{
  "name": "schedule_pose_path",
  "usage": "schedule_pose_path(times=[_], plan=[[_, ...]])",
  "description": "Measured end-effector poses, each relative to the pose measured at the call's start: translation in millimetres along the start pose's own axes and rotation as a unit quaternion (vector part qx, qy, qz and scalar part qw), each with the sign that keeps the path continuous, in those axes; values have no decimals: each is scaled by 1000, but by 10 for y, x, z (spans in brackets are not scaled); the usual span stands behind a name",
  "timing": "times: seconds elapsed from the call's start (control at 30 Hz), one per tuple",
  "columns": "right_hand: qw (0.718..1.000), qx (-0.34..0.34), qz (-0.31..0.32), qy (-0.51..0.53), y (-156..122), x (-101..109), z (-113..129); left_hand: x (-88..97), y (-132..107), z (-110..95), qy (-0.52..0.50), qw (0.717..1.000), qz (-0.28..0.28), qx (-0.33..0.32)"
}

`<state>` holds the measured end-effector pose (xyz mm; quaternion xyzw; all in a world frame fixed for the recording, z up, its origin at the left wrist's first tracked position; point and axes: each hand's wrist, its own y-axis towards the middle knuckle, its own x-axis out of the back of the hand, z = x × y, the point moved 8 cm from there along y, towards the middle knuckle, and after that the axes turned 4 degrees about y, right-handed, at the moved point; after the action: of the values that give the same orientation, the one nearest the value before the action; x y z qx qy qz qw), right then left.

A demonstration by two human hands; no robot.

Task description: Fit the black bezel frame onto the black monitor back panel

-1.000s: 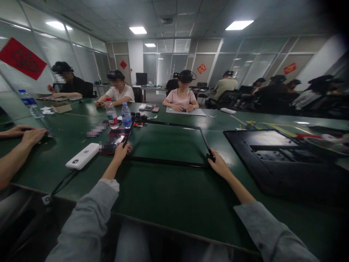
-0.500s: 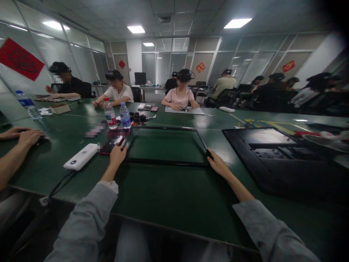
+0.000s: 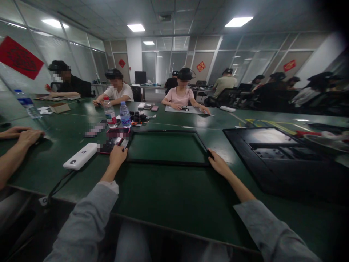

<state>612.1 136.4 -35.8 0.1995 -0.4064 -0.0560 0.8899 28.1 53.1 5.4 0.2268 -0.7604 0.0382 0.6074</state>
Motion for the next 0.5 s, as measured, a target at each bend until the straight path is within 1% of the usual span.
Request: schedule_pose_path(times=[0.17,0.27,0.4,0.5], plan=[[1000,-4,15,-10,6,-17,6,-10,-11,-13,20,1000,0,-13],[1000,-6,9,-11,1,-2,16,-6,-17,-28,33,999,-4,-22],[1000,16,-4,-5,-20,37,80,-3,-22,-41,37,999,-5,-23],[1000,29,-2,-5,-33,53,121,5,-26,-45,30,999,-3,-15]])
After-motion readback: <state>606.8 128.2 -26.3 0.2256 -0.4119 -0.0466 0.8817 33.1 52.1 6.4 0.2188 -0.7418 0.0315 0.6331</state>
